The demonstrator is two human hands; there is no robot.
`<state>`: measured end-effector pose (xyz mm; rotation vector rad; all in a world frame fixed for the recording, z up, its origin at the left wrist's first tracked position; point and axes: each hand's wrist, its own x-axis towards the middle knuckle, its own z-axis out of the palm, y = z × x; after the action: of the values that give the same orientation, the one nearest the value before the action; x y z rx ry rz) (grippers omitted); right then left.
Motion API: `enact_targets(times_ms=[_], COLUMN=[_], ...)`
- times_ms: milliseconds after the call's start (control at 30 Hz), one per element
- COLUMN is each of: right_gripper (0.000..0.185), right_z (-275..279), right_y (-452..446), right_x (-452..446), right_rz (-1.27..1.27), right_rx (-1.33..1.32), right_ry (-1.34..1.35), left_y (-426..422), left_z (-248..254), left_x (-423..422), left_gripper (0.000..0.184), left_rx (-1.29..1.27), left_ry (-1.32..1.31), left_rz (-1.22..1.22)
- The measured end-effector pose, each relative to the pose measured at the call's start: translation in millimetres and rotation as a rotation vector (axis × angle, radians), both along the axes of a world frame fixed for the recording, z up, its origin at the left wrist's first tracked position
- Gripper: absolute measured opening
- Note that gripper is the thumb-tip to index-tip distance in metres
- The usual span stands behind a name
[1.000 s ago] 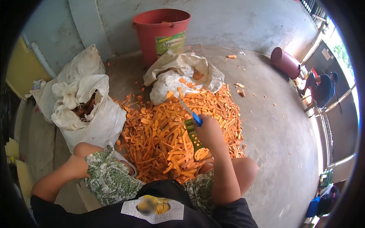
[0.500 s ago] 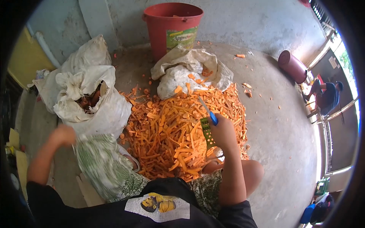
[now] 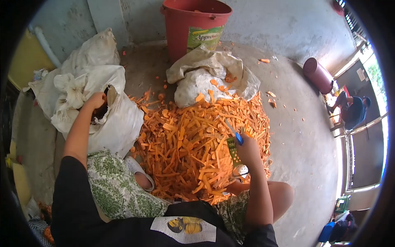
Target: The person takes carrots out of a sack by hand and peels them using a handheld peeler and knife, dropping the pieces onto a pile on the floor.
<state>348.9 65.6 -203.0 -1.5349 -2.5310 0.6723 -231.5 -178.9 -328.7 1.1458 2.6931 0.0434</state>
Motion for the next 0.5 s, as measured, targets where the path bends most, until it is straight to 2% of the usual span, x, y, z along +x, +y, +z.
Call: enact_targets(times_ms=[67, 133, 167, 267, 333, 467, 500], right_gripper=[0.026, 0.026, 0.026, 0.025, 0.025, 0.026, 0.026], right_z=[-10.5, -13.9, -16.6, -26.4, -31.3, -39.8, -41.2], right_y=[3.5, 7.0, 8.9, 15.1, 19.1, 25.8, 26.6], right_x=[-0.9, -6.1, -10.2, -19.8, -27.0, -36.3, -37.9], right_rz=[-0.01, -0.023, -0.036, -0.029, -0.023, -0.023, -0.019], right_rx=[-0.014, -0.026, -0.039, -0.052, -0.062, -0.09, -0.092], right_ry=[-0.034, -0.046, -0.046, -0.05, -0.065, -0.087, -0.084], left_y=[5.7, 6.3, 8.0, 5.0, 1.0, -8.9, -14.3], left_z=[-37.2, -62.5, -68.0, -75.2, -67.6, -69.5, -67.4], left_x=[-6.1, -0.1, -5.7, -16.1, -16.1, -30.2, -32.6], left_gripper=[0.027, 0.033, 0.033, 0.036, 0.034, 0.029, 0.031], left_rx=[-0.045, 0.168, 0.165, 0.135, 0.083, 0.009, -0.009], left_ry=[0.003, 0.175, 0.17, 0.112, 0.191, 0.201, 0.194], left_rz=[0.012, 0.195, 0.192, 0.23, 0.159, 0.185, 0.127])
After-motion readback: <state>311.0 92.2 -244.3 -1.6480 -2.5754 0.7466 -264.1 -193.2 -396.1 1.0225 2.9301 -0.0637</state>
